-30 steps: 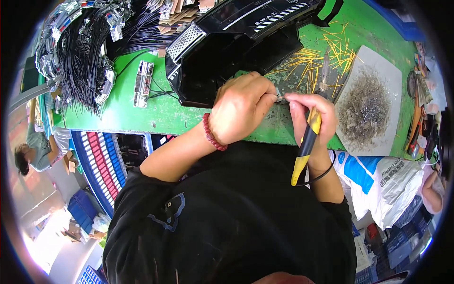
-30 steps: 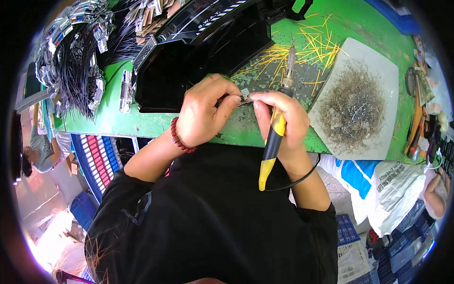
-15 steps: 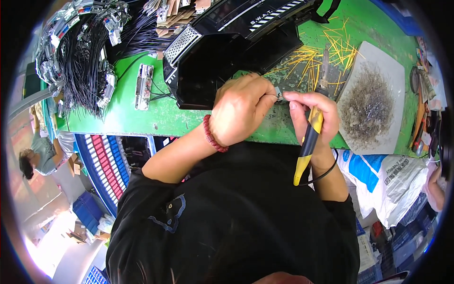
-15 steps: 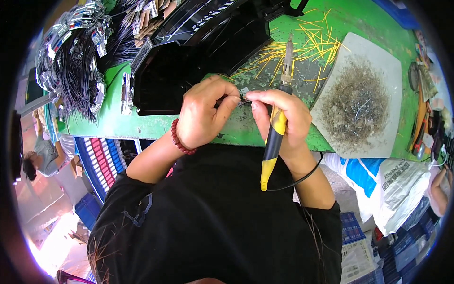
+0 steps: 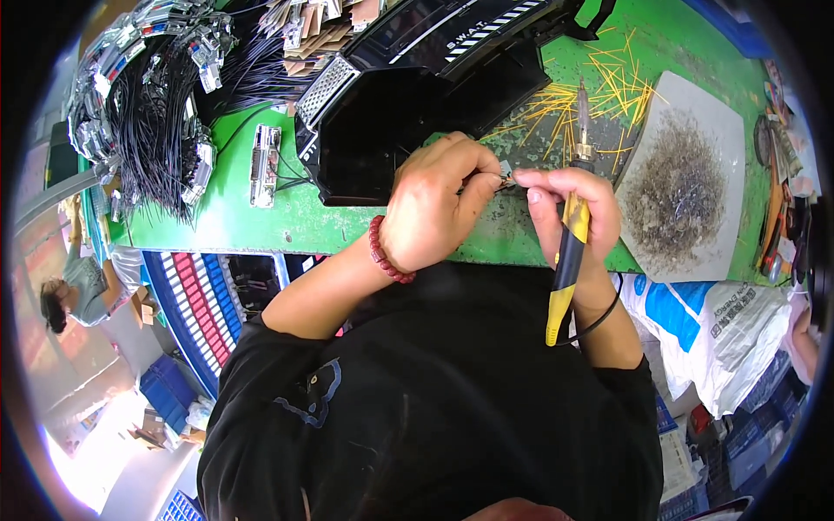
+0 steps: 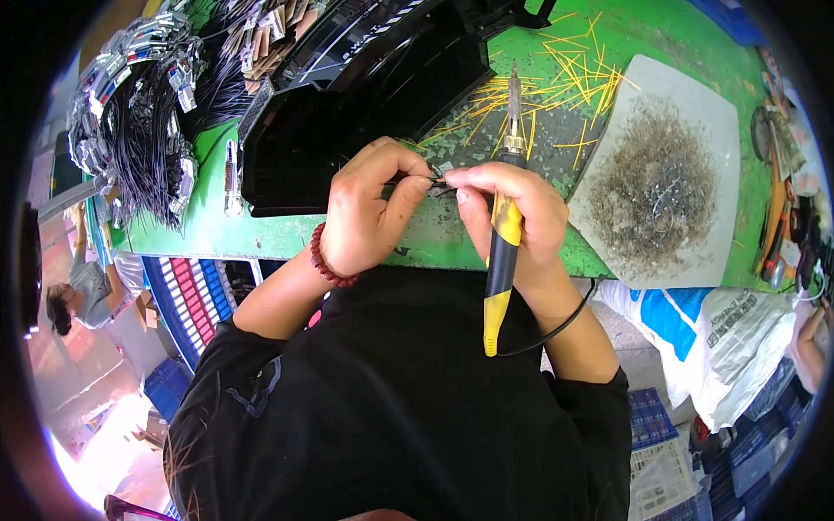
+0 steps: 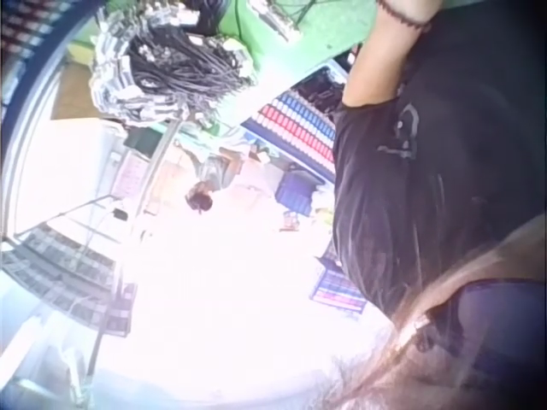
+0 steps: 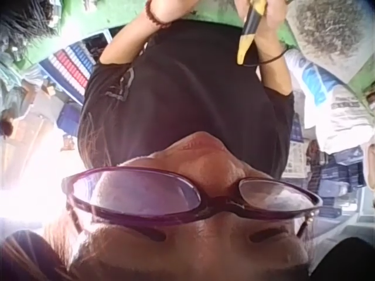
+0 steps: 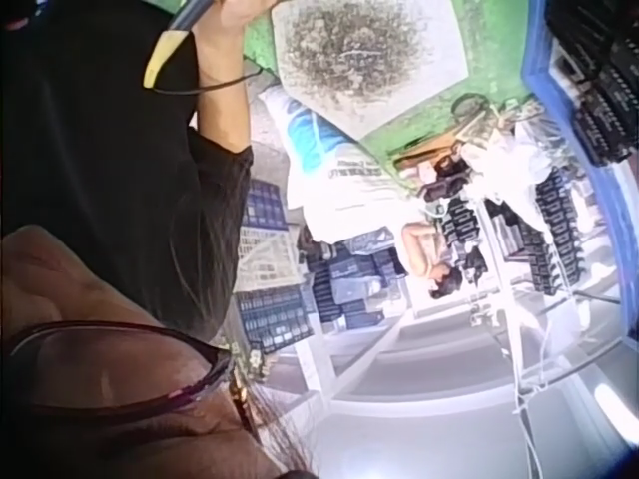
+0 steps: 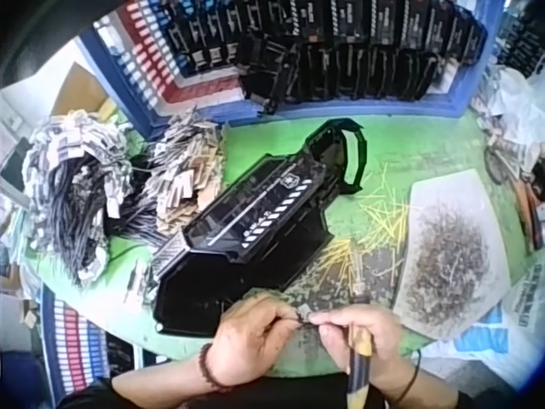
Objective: Assembling electronic components and wiring into the chassis of a toy car at a factory workbench.
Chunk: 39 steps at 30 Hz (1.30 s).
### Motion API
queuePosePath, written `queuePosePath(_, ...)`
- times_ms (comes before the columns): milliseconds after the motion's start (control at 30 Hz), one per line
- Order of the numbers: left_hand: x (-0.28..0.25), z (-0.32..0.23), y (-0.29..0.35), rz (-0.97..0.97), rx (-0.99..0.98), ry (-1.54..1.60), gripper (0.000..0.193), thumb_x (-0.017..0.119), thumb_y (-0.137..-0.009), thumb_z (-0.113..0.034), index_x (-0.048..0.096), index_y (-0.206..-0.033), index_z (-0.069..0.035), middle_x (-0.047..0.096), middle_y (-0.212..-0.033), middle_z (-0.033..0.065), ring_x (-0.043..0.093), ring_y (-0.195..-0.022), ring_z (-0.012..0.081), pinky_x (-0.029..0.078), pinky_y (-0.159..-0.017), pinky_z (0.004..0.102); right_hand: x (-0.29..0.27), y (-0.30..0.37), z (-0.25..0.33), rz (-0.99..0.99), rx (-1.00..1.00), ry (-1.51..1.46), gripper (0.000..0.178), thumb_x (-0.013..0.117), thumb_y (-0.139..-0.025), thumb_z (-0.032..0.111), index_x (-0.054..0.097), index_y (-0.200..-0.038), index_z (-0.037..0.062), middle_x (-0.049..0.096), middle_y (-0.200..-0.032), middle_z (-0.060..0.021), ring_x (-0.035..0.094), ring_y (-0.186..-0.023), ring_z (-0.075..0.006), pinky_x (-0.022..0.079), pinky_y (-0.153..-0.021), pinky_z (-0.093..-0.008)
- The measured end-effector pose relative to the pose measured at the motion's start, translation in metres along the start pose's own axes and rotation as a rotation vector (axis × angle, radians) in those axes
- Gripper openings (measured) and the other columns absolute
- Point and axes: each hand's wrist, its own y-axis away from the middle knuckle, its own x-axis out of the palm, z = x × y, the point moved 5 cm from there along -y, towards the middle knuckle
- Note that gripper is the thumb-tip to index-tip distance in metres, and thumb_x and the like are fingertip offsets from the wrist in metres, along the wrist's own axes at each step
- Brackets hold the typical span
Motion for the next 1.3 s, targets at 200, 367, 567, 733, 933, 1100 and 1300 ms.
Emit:
queuePosePath(200,0.003,-0.001,-0.001,0.052,0.039,-0.007,0.007,0.066,-0.08,-0.004,0.058,-0.081,-0.004,0.059,-0.076,0.0094,0.059,-0.073,0.0293,0.046,-0.066,0.0387,0.002,-0.001,-0.004,0.035,0.032,0.0,0.025,0.07,-0.076,-0.008,0.062,-0.098,0.0004,0.072,-0.091,-0.0115,0.07,-0.077,-0.0195,0.055,-0.069,-0.0279)
queuePosePath(367,0.001,-0.001,-0.002,0.002,-0.023,0.021,0.007,0.065,-0.08,-0.002,0.058,-0.08,-0.004,0.059,-0.076,0.0099,0.059,-0.073,0.0297,0.047,-0.065,0.0379,0.001,-0.003,0.0,0.022,-0.014,0.059,0.027,0.069,-0.077,-0.008,0.06,-0.101,0.0001,0.071,-0.094,-0.0124,0.07,-0.078,-0.0192,0.055,-0.069,-0.0277)
queuePosePath(567,-0.002,-0.002,-0.003,-0.019,-0.068,0.039,0.007,0.065,-0.08,0.0,0.058,-0.081,-0.003,0.06,-0.077,0.0101,0.06,-0.072,0.0294,0.048,-0.065,0.0359,0.001,0.0,0.001,0.017,-0.023,0.058,0.027,0.07,-0.075,-0.008,0.062,-0.099,0.0012,0.072,-0.089,-0.0105,0.071,-0.075,-0.0186,0.055,-0.067,-0.0268)
queuePosePath(733,-0.002,-0.002,-0.003,-0.019,-0.075,0.033,0.007,0.065,-0.08,0.0,0.058,-0.08,-0.003,0.06,-0.076,0.0101,0.06,-0.072,0.029,0.048,-0.064,0.0363,0.001,0.0,0.0,0.019,-0.015,0.055,0.027,0.071,-0.073,-0.008,0.063,-0.097,0.0014,0.072,-0.088,-0.0101,0.071,-0.074,-0.0191,0.055,-0.065,-0.0269)
queuePosePath(933,-0.002,-0.001,-0.003,-0.025,-0.08,0.021,0.007,0.066,-0.08,-0.001,0.058,-0.08,-0.003,0.06,-0.075,0.0099,0.06,-0.072,0.029,0.048,-0.063,0.0366,0.001,0.0,0.002,0.047,-0.091,0.131,0.028,0.072,-0.071,-0.008,0.064,-0.095,0.0031,0.072,-0.087,-0.0087,0.067,-0.064,-0.0174,0.051,-0.057,-0.0262)
queuePosePath(1100,-0.001,0.0,-0.002,-0.023,-0.07,0.001,0.008,0.066,-0.08,-0.002,0.058,-0.079,-0.003,0.06,-0.075,0.0099,0.06,-0.071,0.0291,0.048,-0.063,0.0366,0.005,-0.006,0.008,0.069,-0.215,0.115,0.028,0.072,-0.071,-0.007,0.064,-0.095,0.0036,0.073,-0.086,-0.0088,0.065,-0.059,-0.0166,0.049,-0.053,-0.0266)
queuePosePath(1300,-0.001,0.0,0.0,-0.057,0.026,-0.035,0.01,0.068,-0.077,-0.001,0.058,-0.079,-0.004,0.06,-0.076,0.0097,0.061,-0.072,0.0291,0.049,-0.063,0.0367,0.004,-0.006,0.0,0.013,0.005,0.054,0.023,0.072,-0.078,-0.003,0.061,-0.098,0.0011,0.07,-0.086,-0.0107,0.068,-0.069,-0.0175,0.054,-0.064,-0.027)
